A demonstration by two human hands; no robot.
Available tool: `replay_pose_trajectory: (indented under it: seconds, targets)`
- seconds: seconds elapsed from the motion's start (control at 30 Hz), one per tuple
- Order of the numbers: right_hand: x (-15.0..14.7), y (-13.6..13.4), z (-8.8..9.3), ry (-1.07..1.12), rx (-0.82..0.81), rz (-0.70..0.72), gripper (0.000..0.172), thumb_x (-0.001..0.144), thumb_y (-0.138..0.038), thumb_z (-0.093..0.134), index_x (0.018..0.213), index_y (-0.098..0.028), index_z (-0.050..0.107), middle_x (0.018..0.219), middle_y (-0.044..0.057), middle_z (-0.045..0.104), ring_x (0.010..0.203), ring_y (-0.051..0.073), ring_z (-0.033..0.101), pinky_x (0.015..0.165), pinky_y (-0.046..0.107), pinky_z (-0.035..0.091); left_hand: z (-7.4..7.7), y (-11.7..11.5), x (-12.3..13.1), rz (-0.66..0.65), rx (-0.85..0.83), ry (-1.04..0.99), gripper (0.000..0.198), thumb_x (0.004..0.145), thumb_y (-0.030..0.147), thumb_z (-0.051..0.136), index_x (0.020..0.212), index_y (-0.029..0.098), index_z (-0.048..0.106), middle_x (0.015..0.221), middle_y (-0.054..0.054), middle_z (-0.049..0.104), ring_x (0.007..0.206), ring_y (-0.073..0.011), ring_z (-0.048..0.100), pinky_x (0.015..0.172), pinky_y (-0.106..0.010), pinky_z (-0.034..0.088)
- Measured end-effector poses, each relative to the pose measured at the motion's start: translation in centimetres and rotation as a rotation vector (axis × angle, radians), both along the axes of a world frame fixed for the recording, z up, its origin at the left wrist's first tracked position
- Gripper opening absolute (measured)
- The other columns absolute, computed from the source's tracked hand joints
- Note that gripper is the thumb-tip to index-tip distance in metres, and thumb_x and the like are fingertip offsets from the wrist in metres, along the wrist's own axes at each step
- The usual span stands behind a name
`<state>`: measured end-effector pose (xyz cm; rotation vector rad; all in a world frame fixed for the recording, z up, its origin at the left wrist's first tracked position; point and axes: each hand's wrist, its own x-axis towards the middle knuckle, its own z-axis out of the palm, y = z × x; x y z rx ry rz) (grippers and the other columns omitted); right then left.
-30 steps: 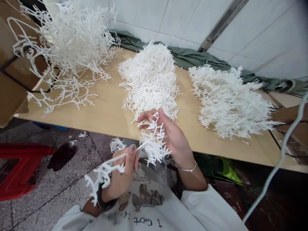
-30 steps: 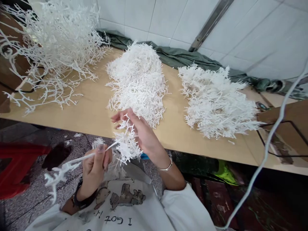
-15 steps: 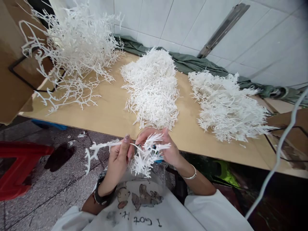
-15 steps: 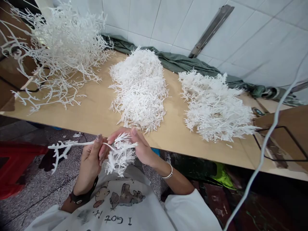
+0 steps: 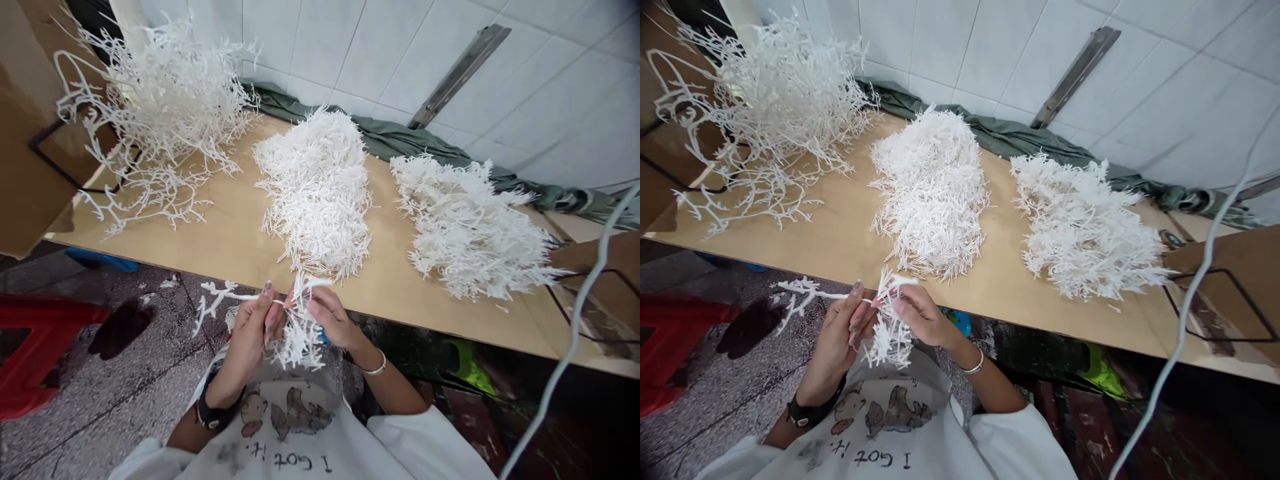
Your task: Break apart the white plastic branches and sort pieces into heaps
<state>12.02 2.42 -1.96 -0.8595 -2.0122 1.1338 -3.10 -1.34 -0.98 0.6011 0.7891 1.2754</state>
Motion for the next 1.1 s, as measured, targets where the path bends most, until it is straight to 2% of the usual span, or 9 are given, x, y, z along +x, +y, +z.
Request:
replay_pose_trajectory:
  seconds: [0.13,0.3,0.4,0.53,0.67,0.8,0.97,1.03,1.1]
  targets:
    - [-0.6,0.3,0.4,0.095,-0.015,-0.092,0.047,0.094,-0.055,0.036,0.075,-0.019,0.059,0.066,0.001,0.056,0.059,0.012,0.049,0.056,0.025,0.041,-0.5,-0.1,0.0,-0.039,-0.002,-0.044,0.063,0.080,0.054,0.063,0.042,0.017,0.030,0.036,0.008,0.023,0.033,-0.0027,0.022,0.038,-0.018,0.018]
    - [-0.2,0.6,0.6,0.108,0.012,-0.227,0.050,0.092,-0.052,0.045,0.057,-0.017,0.054,0.048,-0.003,0.044,0.046,0.008,0.036,0.048,0.024,0.027,-1.3,-1.3,0.1,-0.071,0.029,-0.009,0.063,0.086,0.053,0.058,0.042,0.017,0.032,0.035,0.007,0.024,0.035,-0.0036,0.024,0.040,-0.019,0.020]
    - [0.2,0.7,0.6,0.138,0.010,-0.273,0.063,0.086,-0.058,0.051,0.041,-0.016,0.038,0.041,-0.004,0.028,0.041,0.005,0.025,0.046,0.025,0.018,-1.5,-1.7,0.2,-0.081,0.010,-0.025,0.062,0.087,0.050,0.058,0.042,0.017,0.031,0.035,0.008,0.023,0.035,-0.0035,0.022,0.040,-0.020,0.018]
    - [0.3,0.9,0.6,0.223,-0.079,-0.322,0.072,0.080,-0.062,0.058,0.038,-0.017,0.021,0.037,-0.007,0.016,0.037,0.002,0.016,0.042,0.025,0.012,-1.3,-1.7,0.2,-0.080,-0.003,-0.065,0.063,0.086,0.053,0.057,0.042,0.017,0.029,0.036,0.008,0.022,0.034,-0.0033,0.020,0.039,-0.021,0.016]
    - [0.7,0.9,1.4,0.324,-0.231,-0.345,0.068,0.083,-0.065,0.050,0.042,-0.019,0.022,0.033,-0.008,0.017,0.028,0.002,0.014,0.031,0.021,0.013,-1.5,-2.0,0.3,-0.118,0.001,-0.058,0.064,0.086,0.054,0.056,0.042,0.017,0.029,0.036,0.008,0.021,0.034,-0.0035,0.017,0.038,-0.022,0.014]
    - [1.4,0.5,2.9,0.529,-0.386,-0.406,0.065,0.076,-0.061,0.063,0.042,-0.019,0.028,0.033,-0.010,0.020,0.026,0.001,0.014,0.027,0.018,0.012,-2.0,-3.2,0.8,-0.215,0.025,-0.019,0.062,0.092,0.053,0.048,0.044,0.017,0.031,0.037,0.007,0.023,0.037,-0.0046,0.021,0.041,-0.022,0.017]
    - [2.1,-0.4,4.6,0.714,-0.264,-0.550,0.059,0.076,-0.055,0.067,0.040,-0.018,0.037,0.030,-0.009,0.027,0.024,0.002,0.023,0.026,0.018,0.013,-1.5,-4.6,1.2,-0.258,0.076,0.027,0.063,0.090,0.057,0.046,0.045,0.017,0.030,0.041,0.006,0.023,0.038,-0.0050,0.020,0.040,-0.024,0.016]
    - [2.1,-0.5,5.2,0.737,-0.220,-0.590,0.059,0.075,-0.054,0.068,0.040,-0.019,0.037,0.029,-0.009,0.028,0.023,0.002,0.022,0.025,0.019,0.013,-1.2,-4.8,1.3,-0.268,0.095,0.039,0.063,0.091,0.058,0.045,0.045,0.018,0.029,0.041,0.006,0.023,0.037,-0.0049,0.019,0.039,-0.025,0.015]
    - [2.0,-0.4,6.0,0.757,-0.254,-0.599,0.061,0.075,-0.051,0.070,0.040,-0.019,0.031,0.028,-0.010,0.024,0.022,0.002,0.018,0.023,0.019,0.010,-1.0,-4.8,1.5,-0.277,0.109,0.059,0.063,0.092,0.058,0.043,0.046,0.018,0.029,0.041,0.006,0.022,0.037,-0.0052,0.020,0.039,-0.025,0.014]
